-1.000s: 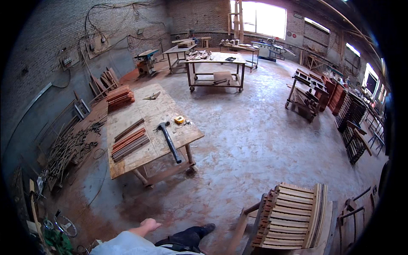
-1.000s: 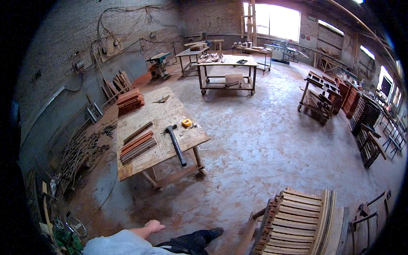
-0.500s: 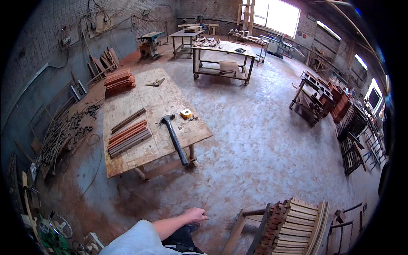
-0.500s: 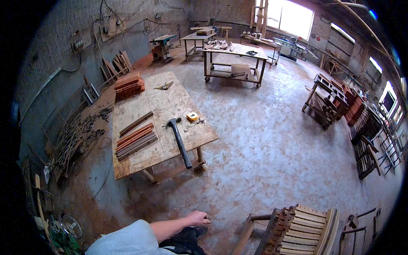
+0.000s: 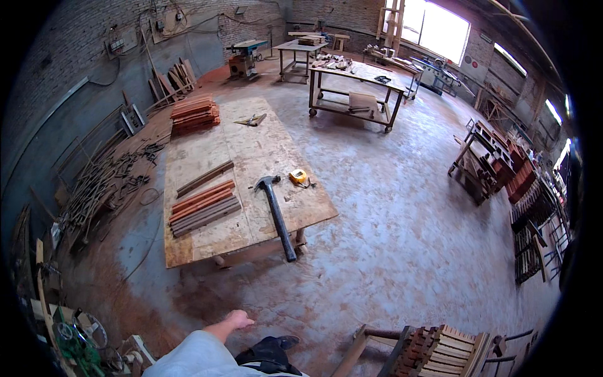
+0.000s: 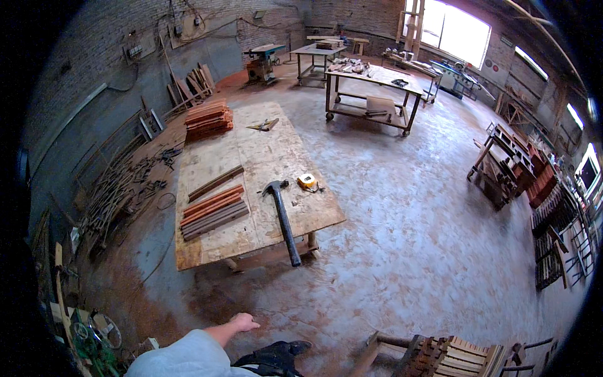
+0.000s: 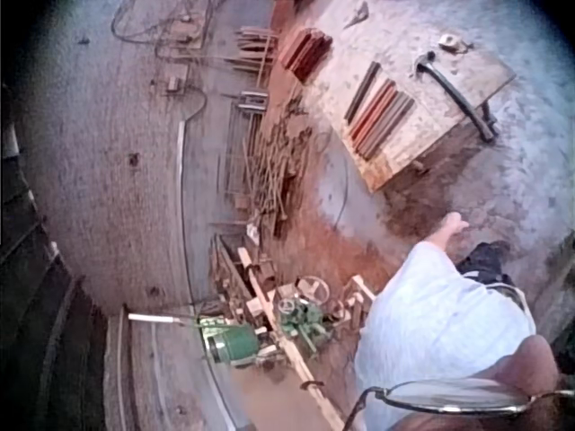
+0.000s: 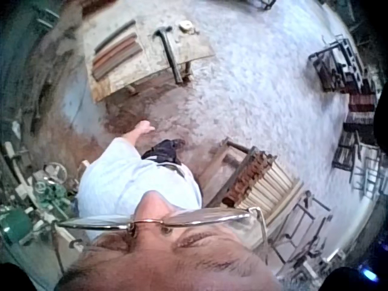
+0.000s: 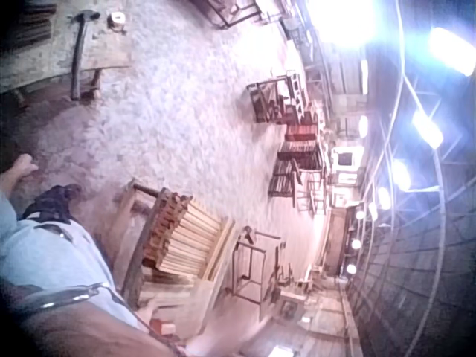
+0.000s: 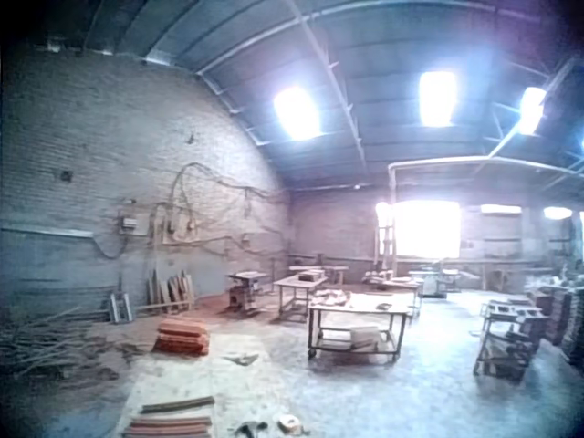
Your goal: The person repeatedly picks up wooden slats from a stack, positions them under a drill press, and drills holes into them. After drilling, the person places the slats onto a nearby workbench.
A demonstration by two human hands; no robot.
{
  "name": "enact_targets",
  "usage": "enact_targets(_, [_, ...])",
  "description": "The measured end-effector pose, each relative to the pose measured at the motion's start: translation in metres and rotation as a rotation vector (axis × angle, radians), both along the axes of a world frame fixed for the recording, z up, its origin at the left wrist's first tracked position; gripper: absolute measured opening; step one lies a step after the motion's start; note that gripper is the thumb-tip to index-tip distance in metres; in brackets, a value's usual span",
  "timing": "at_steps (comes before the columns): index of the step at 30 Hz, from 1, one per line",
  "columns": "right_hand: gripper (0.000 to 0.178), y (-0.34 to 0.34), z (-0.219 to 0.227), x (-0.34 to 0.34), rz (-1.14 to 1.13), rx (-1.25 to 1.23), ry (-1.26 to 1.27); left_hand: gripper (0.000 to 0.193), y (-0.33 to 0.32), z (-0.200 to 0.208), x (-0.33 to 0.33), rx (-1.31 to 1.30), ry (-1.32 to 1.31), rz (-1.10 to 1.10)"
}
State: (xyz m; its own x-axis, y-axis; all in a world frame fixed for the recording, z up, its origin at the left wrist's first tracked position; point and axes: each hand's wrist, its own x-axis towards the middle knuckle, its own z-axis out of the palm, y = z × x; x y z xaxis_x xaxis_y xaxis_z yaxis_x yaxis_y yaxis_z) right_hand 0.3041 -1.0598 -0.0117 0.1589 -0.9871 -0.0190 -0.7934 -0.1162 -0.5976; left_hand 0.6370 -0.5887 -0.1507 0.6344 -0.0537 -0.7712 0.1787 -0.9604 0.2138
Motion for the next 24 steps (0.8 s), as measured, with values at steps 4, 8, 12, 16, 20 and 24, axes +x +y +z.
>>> enact_targets(4, [0.050, 0.001, -0.002, 0.000, -0.017, 0.020, -0.021, 0.052, -0.021, -0.010, 0.008, -0.093, 0.068, 0.009])
enact_targets(8, [0.049, 0.000, -0.005, -0.002, -0.022, 0.044, -0.061, 0.049, -0.064, -0.016, -0.005, -0.185, -0.039, -0.068])
enact_targets(12, [0.047, 0.002, -0.006, -0.011, -0.046, 0.069, -0.096, 0.048, -0.101, 0.027, -0.024, -0.238, -0.032, -0.191])
enact_targets(16, [0.046, 0.005, -0.008, -0.023, -0.057, 0.097, -0.139, 0.047, -0.101, 0.034, -0.042, -0.198, 0.012, -0.229])
enact_targets(20, [0.045, 0.012, -0.011, -0.037, -0.083, 0.108, -0.166, 0.046, -0.081, 0.019, -0.054, -0.149, 0.053, -0.199])
enact_targets(24, [0.044, 0.013, -0.010, -0.041, -0.072, 0.128, -0.200, 0.046, -0.052, -0.014, -0.069, -0.119, 0.081, -0.169])
